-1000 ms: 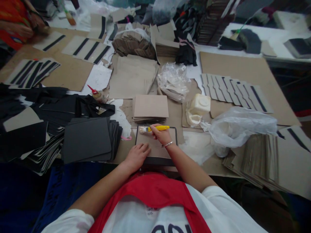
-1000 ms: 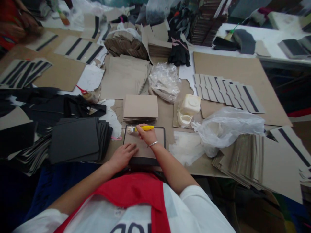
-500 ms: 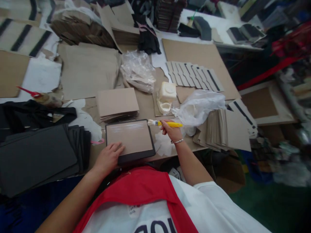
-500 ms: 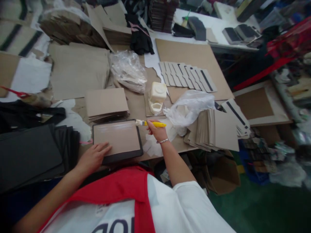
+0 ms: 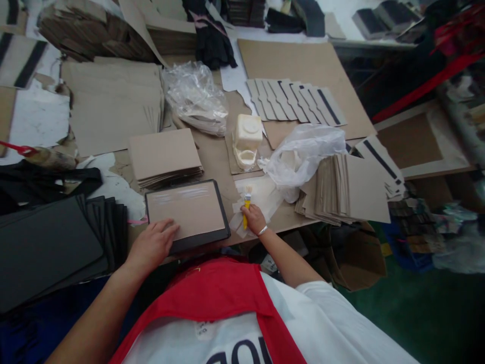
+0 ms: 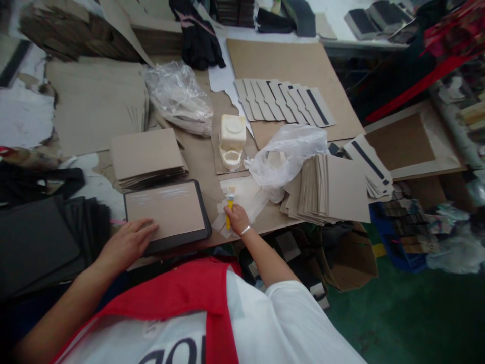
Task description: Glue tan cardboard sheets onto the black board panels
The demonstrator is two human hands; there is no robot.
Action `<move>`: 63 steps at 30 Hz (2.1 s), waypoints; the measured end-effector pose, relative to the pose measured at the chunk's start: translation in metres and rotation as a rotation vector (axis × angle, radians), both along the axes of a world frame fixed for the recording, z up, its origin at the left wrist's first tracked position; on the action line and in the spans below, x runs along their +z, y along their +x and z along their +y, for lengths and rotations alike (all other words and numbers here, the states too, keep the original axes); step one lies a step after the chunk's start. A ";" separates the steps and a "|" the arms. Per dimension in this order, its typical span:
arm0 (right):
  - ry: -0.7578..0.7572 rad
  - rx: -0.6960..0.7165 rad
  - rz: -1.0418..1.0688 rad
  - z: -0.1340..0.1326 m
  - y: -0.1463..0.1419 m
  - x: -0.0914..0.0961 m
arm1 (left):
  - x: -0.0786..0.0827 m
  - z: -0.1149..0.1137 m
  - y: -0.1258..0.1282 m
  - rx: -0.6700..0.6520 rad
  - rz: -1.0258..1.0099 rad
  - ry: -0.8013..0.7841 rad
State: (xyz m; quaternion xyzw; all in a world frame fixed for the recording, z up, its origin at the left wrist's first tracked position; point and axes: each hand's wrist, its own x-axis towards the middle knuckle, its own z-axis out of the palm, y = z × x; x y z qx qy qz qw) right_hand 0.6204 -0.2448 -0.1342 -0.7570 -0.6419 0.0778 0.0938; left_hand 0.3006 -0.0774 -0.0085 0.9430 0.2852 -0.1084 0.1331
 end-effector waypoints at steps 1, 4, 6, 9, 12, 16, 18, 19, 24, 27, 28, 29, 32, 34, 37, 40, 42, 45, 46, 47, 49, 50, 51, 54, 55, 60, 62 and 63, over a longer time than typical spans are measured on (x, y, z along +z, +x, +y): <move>-0.010 -0.016 -0.016 0.001 0.002 -0.004 | 0.000 -0.001 -0.001 0.004 -0.001 -0.007; 0.005 -0.069 0.028 0.005 0.006 -0.001 | 0.003 -0.004 -0.002 0.050 -0.053 -0.011; 0.077 -0.128 0.129 0.010 0.004 0.016 | 0.009 -0.010 0.006 0.132 -0.167 0.001; 0.185 -0.156 0.384 0.020 -0.010 0.060 | 0.020 -0.022 0.036 0.272 -0.431 -0.110; 0.180 -0.035 0.625 0.033 -0.030 0.112 | 0.023 -0.033 0.076 0.316 -0.619 -0.454; 0.127 0.077 0.729 0.050 -0.051 0.151 | 0.018 -0.030 0.101 0.464 -0.684 -0.840; 0.118 0.093 0.736 0.057 -0.056 0.153 | 0.016 -0.024 0.095 0.667 -0.760 -0.996; 0.115 0.099 0.726 0.060 -0.056 0.150 | 0.015 -0.020 0.089 0.772 -0.808 -1.057; 0.092 0.049 0.616 0.074 -0.055 0.125 | 0.008 0.003 0.053 1.105 -0.953 -1.138; 0.124 -0.036 0.554 0.090 -0.056 0.114 | 0.002 0.018 0.038 1.129 -0.925 -0.997; 0.139 -0.065 0.530 0.098 -0.057 0.111 | 0.000 0.023 0.033 1.113 -0.884 -0.915; 0.155 -0.095 0.503 0.105 -0.058 0.108 | -0.002 0.029 0.029 1.090 -0.829 -0.813; 0.199 -0.174 0.420 0.127 -0.060 0.100 | -0.007 0.047 0.020 0.992 -0.639 -0.446; 0.208 -0.196 0.366 0.139 -0.062 0.094 | -0.010 0.057 0.016 0.949 -0.543 -0.278; 0.215 -0.205 0.291 0.149 -0.064 0.085 | -0.016 0.069 0.015 0.960 -0.461 -0.220; 0.230 -0.205 0.241 0.153 -0.066 0.079 | -0.021 0.076 0.016 0.991 -0.429 -0.227; 0.227 -0.201 0.220 0.154 -0.067 0.078 | -0.024 0.079 0.015 1.009 -0.433 -0.240; 0.208 -0.207 0.197 0.155 -0.068 0.079 | -0.026 0.083 0.014 1.025 -0.448 -0.269; 0.201 -0.206 0.194 0.156 -0.068 0.079 | -0.027 0.084 0.013 1.023 -0.450 -0.275; 0.196 -0.204 0.191 0.156 -0.069 0.079 | -0.027 0.085 0.013 1.019 -0.449 -0.279; 0.191 -0.202 0.189 0.157 -0.069 0.078 | -0.029 0.087 0.014 1.007 -0.447 -0.287; 0.191 -0.203 0.188 0.158 -0.070 0.077 | -0.029 0.087 0.014 1.002 -0.443 -0.291; 0.191 -0.205 0.186 0.159 -0.070 0.076 | -0.029 0.088 0.014 0.997 -0.437 -0.293; 0.195 -0.205 0.165 0.160 -0.069 0.075 | -0.027 0.090 0.013 0.973 -0.391 -0.281; 0.199 -0.201 0.153 0.159 -0.068 0.076 | -0.026 0.089 0.012 0.964 -0.362 -0.258; 0.272 -0.231 0.065 0.151 -0.069 0.086 | -0.021 0.073 0.017 0.769 -0.336 0.119; 0.299 -0.106 0.082 0.149 -0.079 0.090 | -0.023 0.059 0.026 0.466 -0.383 0.168; 0.294 0.009 0.113 0.148 -0.086 0.090 | -0.025 0.052 0.032 0.295 -0.382 0.140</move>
